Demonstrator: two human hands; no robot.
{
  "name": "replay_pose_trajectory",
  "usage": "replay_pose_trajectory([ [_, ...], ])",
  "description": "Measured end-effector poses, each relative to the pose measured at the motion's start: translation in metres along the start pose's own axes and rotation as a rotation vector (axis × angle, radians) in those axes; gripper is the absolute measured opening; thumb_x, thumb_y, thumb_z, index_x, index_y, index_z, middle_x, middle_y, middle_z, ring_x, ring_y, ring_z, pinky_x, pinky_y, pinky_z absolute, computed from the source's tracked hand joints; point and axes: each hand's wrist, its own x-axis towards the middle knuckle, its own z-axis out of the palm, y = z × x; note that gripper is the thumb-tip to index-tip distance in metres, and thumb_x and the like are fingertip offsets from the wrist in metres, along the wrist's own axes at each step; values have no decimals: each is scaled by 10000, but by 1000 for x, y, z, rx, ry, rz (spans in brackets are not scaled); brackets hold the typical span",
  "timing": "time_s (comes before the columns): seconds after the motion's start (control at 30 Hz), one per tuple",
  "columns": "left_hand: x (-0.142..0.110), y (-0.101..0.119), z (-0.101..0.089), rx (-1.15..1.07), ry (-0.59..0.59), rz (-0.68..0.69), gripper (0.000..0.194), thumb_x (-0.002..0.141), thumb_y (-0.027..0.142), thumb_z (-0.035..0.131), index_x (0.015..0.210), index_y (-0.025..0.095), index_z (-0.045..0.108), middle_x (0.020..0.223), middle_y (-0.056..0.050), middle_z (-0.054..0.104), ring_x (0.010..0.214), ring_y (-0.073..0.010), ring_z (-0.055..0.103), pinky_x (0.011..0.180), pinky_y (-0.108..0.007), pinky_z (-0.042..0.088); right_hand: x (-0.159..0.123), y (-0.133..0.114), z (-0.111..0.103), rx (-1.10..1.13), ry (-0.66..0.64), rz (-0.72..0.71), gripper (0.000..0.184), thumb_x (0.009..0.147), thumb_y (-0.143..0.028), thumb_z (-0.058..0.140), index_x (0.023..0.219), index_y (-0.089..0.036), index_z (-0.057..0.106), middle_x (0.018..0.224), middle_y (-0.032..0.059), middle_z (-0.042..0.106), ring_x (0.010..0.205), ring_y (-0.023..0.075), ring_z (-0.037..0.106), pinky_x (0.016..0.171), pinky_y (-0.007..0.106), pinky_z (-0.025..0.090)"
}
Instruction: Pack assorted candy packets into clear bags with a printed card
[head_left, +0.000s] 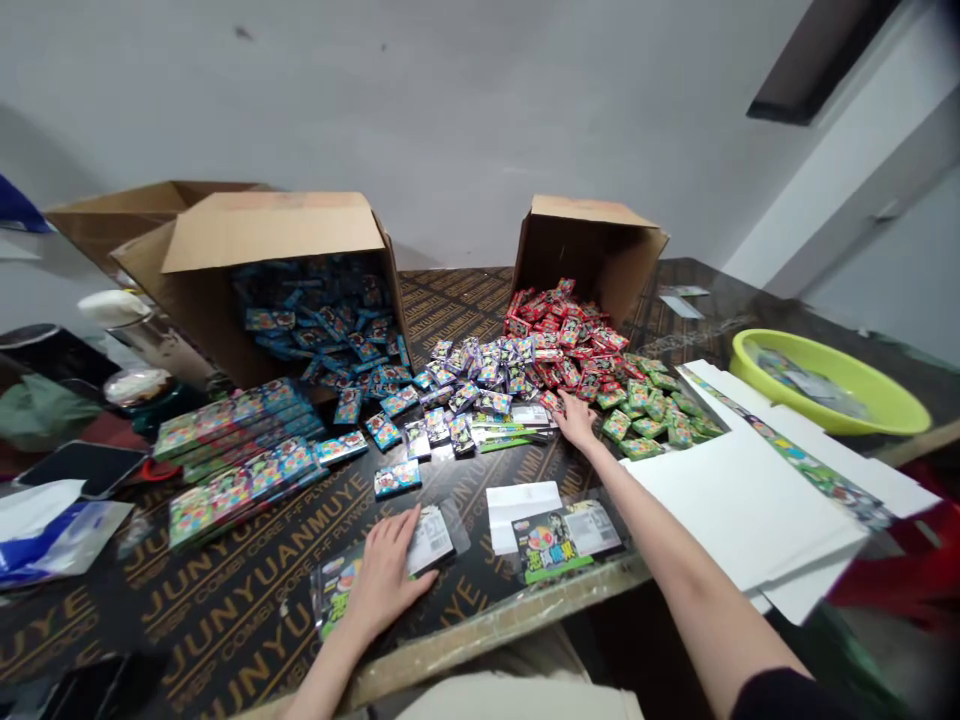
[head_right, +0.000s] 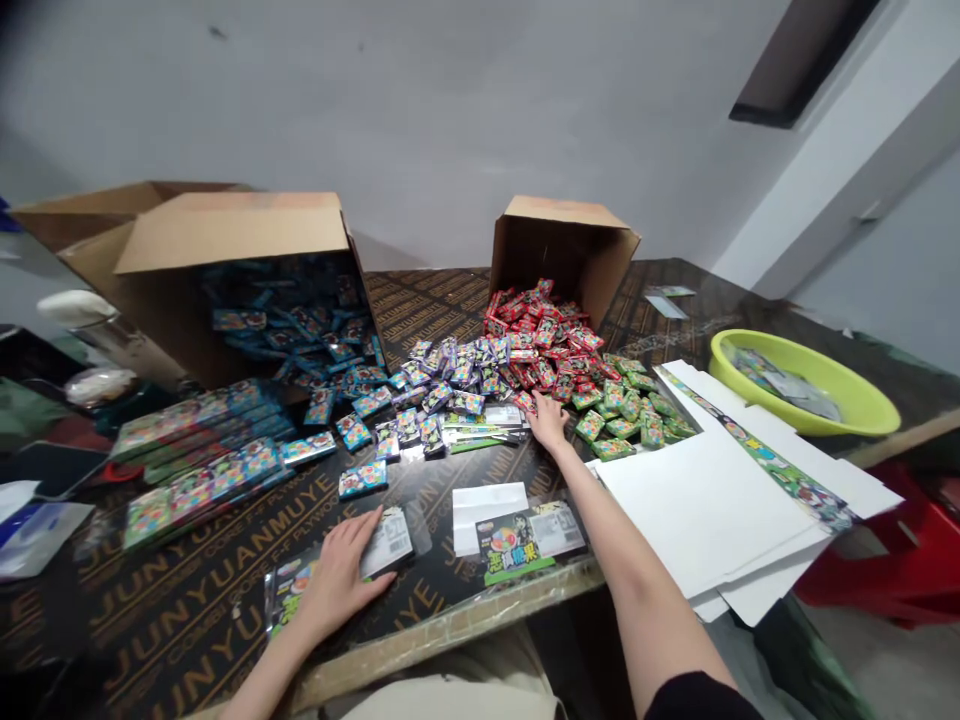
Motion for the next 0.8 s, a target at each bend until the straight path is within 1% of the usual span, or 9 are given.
replay_pose_trajectory([
  [0.17, 11, 20, -16, -169, 64, -95, 754, 602, 413, 690, 1282, 214, 431, 1295, -114, 465, 1186, -305, 399, 1033, -505, 201, -35, -41, -10, 161, -135, -142, 645, 694, -247, 594, 1290, -173, 357, 1067, 87, 558, 984, 224, 521, 894, 417, 378],
  [0.27, 29, 45, -29, -536, 115, -277, 579, 680, 434, 633, 1192, 183, 533, 1212, -106, 545, 1088, -254, 500, 950, -400, 357, -76, -87, -20, 418, -436, -350, 659, 726, -251, 609, 1319, -232, 321, 1084, 46, 565, 1013, 196, 527, 930, 364, 375],
  [0.33, 40, 58, -32, -876, -82, -421, 453, 669, 415, 650, 1039, 153, 637, 957, -84, 664, 846, -206, 602, 763, -311, 460, -101, -112, -26, 509, -710, -498, 605, 749, -275, 611, 1302, -254, 366, 1104, 47, 573, 1050, 205, 513, 953, 367, 361],
  [0.4, 46, 65, -30, -1101, -286, -533, 348, 591, 375, 719, 825, 119, 691, 692, -52, 670, 605, -152, 593, 576, -241, 454, -119, -128, -29, 511, -862, -592, 555, 775, -291, 590, 1292, -280, 390, 1152, 47, 563, 1087, 212, 494, 959, 374, 357],
  [0.47, 47, 67, -25, -1168, -321, -605, 317, 553, 364, 746, 720, 104, 676, 593, -35, 640, 494, -111, 554, 499, -207, 423, -128, -134, -25, 487, -794, -600, 549, 788, -307, 572, 1301, -289, 377, 1240, 54, 508, 1149, 221, 446, 985, 395, 329],
  [0.57, 43, 67, -15, -1149, -193, -647, 382, 627, 439, 686, 817, 110, 649, 663, -48, 654, 522, -104, 580, 546, -213, 453, -137, -135, -11, 427, -546, -547, 786, 681, -393, 672, 1351, -249, 287, 1351, 94, 379, 1241, 263, 337, 1028, 435, 258],
  [0.63, 40, 67, -11, -1122, -148, -643, 421, 661, 475, 648, 867, 108, 635, 702, -67, 660, 575, -128, 607, 596, -248, 479, -143, -136, -2, 375, -482, -569, 892, 603, -408, 719, 1355, -237, 271, 1334, 105, 387, 1231, 283, 342, 1015, 446, 258],
  [0.73, 35, 64, -15, -1056, -103, -608, 446, 665, 511, 627, 875, 117, 645, 783, -100, 666, 712, -198, 628, 685, -324, 491, -151, -138, 6, 334, -424, -571, 765, 620, -339, 681, 1303, -248, 350, 1243, 89, 468, 1161, 276, 412, 969, 432, 294],
  [0.8, 30, 56, -22, -909, -53, -533, 516, 577, 490, 705, 967, 160, 642, 989, -119, 639, 951, -268, 577, 834, -383, 444, -153, -135, 7, 311, -371, -524, 717, 631, -306, 656, 1284, -247, 366, 1220, 84, 482, 1139, 274, 426, 951, 427, 304],
])
